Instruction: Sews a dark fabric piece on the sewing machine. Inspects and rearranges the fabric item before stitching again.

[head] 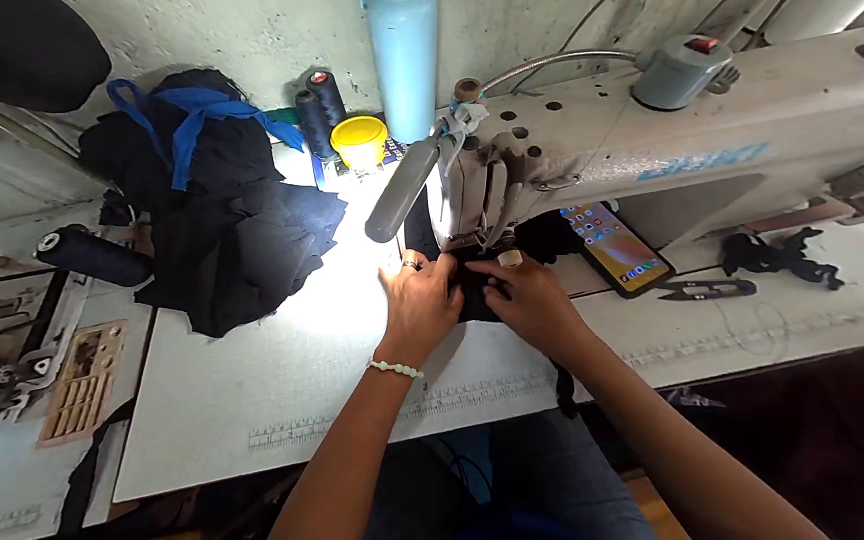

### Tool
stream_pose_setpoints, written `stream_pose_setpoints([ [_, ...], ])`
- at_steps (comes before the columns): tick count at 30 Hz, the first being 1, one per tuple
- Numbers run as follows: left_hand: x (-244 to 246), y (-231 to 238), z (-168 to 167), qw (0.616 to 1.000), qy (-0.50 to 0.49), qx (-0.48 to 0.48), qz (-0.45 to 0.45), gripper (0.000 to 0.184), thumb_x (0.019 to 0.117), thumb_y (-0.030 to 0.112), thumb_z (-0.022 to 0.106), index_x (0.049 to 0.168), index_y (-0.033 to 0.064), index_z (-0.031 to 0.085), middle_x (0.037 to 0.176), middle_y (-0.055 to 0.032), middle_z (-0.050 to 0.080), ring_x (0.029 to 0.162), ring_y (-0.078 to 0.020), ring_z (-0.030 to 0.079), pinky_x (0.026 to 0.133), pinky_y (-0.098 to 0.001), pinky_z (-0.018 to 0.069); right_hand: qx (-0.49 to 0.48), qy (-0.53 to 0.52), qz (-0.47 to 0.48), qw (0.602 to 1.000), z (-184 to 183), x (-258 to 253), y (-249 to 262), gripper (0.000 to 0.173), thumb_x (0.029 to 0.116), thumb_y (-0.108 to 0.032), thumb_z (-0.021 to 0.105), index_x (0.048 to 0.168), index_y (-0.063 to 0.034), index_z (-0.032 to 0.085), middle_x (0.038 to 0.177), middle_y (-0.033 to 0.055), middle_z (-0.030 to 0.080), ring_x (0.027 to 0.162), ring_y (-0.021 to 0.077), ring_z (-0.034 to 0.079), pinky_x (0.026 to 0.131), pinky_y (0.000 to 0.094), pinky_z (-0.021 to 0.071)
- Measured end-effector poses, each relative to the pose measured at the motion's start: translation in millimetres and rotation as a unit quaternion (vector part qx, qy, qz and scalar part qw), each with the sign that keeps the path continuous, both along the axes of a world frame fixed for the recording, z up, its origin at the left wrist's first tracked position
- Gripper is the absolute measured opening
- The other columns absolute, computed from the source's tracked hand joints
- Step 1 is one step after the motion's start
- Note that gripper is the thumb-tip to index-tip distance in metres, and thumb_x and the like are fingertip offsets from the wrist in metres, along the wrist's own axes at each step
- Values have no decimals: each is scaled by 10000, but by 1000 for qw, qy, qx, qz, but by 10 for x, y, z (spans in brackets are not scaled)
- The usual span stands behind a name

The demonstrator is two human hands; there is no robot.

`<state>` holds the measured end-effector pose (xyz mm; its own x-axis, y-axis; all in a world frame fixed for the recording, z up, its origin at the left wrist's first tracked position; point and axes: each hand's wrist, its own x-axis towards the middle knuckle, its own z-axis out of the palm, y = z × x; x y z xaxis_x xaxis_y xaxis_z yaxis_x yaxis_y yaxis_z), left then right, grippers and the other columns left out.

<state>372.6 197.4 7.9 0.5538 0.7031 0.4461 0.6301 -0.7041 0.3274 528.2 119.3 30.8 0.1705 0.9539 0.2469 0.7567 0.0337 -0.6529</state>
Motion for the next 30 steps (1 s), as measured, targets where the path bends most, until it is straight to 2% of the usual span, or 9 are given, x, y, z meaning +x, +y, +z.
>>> stream_pose_setpoints([
  [2, -4, 10, -20, 1000, -1, -4, 0, 106, 820, 134, 727, 925, 118, 722, 772, -2, 685, 906, -295, 658, 830, -616, 423, 81, -141, -2, 987, -108, 29, 47, 263, 879, 64, 649, 1095, -13, 779, 1013, 247, 663, 719, 355, 691, 584, 486, 572],
  [4, -9, 18, -41, 1000, -15, -10, 3, 91, 835, 127, 726, 926, 120, 727, 774, 2, 688, 906, -293, 657, 836, -621, 415, 111, -178, -1, 978, -110, 93, 88, 124, 900, 13, 699, 998, 11, 775, 990, 245, 648, 693, 355, 680, 547, 473, 560],
  [9, 27, 1, -85, 999, -35, 11, 16, 106, 908, 238, 733, 897, 144, 782, 772, -5, 698, 924, -302, 656, 830, -596, 402, -19, 21, -21, 999, 86, 72, 104, 187, 978, -132, 695, 955, 50, 733, 906, 174, 681, 793, 291, 681, 737, 485, 562],
  [11, 65, -13, -103, 998, -39, 23, 34, 152, 952, 233, 691, 900, 127, 786, 783, -27, 702, 926, -316, 661, 825, -605, 407, -112, 116, -42, 986, 183, 28, 124, 222, 1031, -174, 631, 967, 20, 718, 848, 118, 708, 783, 197, 666, 763, 415, 533],
  [16, 140, -18, -125, 996, -40, 45, 69, 91, 893, 187, 754, 874, 99, 736, 718, -32, 667, 806, -306, 654, 805, -610, 406, -180, 209, -80, 958, 230, -31, 156, 250, 1077, -190, 545, 953, -29, 691, 666, -23, 621, 542, 32, 475, 565, 239, 401],
  [20, 137, -28, -123, 996, -41, 49, 62, 113, 895, 214, 757, 854, 110, 736, 736, -32, 675, 847, -308, 660, 828, -612, 412, -156, 226, -53, 960, 223, 0, 132, 199, 1068, -85, 521, 1240, -17, 593, 633, -3, 616, 494, 36, 485, 525, 219, 408],
  [23, 110, -36, -144, 997, -36, 51, 37, 100, 916, 187, 705, 879, 126, 775, 801, -42, 696, 959, -337, 660, 855, -641, 409, -136, 272, -19, 953, 153, 71, 148, 253, 1079, -65, 463, 1097, -36, 714, 619, -16, 566, 505, 39, 459, 513, 200, 384],
  [26, 91, -67, -124, 998, -25, 43, 25, 129, 890, 223, 692, 882, 140, 790, 806, -40, 675, 976, -345, 635, 880, -657, 373, -108, 185, -11, 977, 147, 102, 160, 242, 1038, -41, 540, 1059, -91, 776, 721, 0, 638, 626, 74, 552, 615, 270, 467],
  [30, 125, -92, -92, 999, -7, 37, 35, 244, 834, 319, 768, 979, 123, 784, 828, -45, 676, 947, -344, 643, 866, -680, 381, -97, 40, -23, 994, 202, 75, 141, 220, 927, -25, 693, 1132, -55, 765, 904, 143, 722, 761, 277, 639, 703, 495, 515],
])
